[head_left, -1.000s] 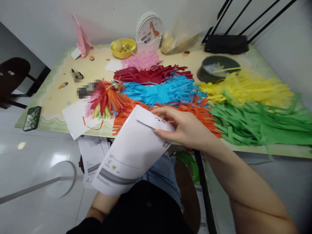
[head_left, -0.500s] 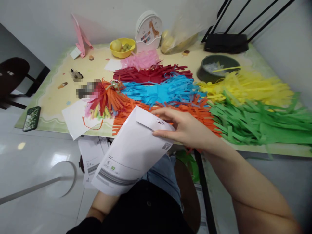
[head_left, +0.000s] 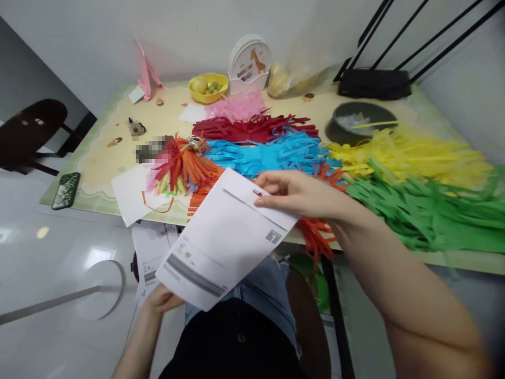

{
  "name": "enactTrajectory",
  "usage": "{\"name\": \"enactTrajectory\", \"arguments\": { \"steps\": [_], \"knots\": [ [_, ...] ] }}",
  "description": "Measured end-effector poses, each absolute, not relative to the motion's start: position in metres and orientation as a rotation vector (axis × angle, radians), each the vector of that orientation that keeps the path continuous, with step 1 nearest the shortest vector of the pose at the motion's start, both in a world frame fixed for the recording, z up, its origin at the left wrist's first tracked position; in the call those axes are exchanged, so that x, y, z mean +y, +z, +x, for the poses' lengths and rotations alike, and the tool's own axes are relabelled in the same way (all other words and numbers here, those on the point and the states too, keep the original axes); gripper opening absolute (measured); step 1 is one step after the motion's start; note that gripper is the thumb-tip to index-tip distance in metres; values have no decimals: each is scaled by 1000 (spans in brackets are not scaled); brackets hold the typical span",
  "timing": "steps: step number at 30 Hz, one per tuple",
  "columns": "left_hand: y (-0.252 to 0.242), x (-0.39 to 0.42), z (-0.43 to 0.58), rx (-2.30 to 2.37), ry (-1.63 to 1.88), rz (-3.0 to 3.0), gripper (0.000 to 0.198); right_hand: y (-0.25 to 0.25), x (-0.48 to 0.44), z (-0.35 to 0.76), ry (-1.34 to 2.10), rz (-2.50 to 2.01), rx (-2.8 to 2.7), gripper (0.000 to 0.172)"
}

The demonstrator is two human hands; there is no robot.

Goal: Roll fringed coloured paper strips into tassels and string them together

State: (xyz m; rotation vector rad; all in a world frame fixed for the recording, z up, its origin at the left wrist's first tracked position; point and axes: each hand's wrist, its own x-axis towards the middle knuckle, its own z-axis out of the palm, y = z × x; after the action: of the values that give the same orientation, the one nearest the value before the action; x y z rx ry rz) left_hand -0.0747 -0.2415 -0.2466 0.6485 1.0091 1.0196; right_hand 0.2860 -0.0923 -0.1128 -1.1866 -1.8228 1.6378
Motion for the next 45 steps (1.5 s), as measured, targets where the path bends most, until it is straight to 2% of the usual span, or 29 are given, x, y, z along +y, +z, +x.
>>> {"name": "enactTrajectory", "arguments": {
  "steps": [3,5,6,8,9,14,23,27,30,33,35,37,40,45],
  "knots": [
    [-224,-215,-105,1116,730,877,17,-106,-82,277,1472,-1163,-2070,23],
    [-198,-188,-101,1337,895,1104,20,-103,-75,260,1312,-1099,-2285,17],
    [-186,-174,-91,1372,1040,1164,29,-103,-72,250,1242,-1069,-2369,14],
    [-165,-150,-60,1275,1186,1230,45,-102,-71,229,1152,-1025,-2482,11],
    [-158,-140,-43,1240,1168,1275,45,-102,-71,220,1136,-1005,-2517,11],
    [-152,-121,-1,1236,954,1381,32,-111,-79,204,1156,-1041,-2551,21],
    [-154,-119,-8,1274,810,1421,37,-127,-74,215,1415,-1060,-2412,29],
    [-158,-130,-29,1293,850,1426,43,-131,-80,212,1448,-1002,-2432,36],
    [-149,-151,-61,1317,843,1643,46,-134,-89,198,1378,-915,-2422,42],
    [-133,-174,-98,1373,813,1810,39,-135,-87,175,1444,-683,-2503,45],
    [-126,-181,-119,1410,703,1872,36,-138,-75,155,1277,-661,-2531,39],
    [-130,-174,-133,1485,567,1944,39,-145,-55,128,864,-786,-2513,35],
    [-158,-145,-143,1597,404,2105,38,-168,-24,80,310,-874,-2589,44],
    [-207,-111,-155,1607,15,2133,32,-213,10,37,-4,-912,-2877,48]
  ]
}}
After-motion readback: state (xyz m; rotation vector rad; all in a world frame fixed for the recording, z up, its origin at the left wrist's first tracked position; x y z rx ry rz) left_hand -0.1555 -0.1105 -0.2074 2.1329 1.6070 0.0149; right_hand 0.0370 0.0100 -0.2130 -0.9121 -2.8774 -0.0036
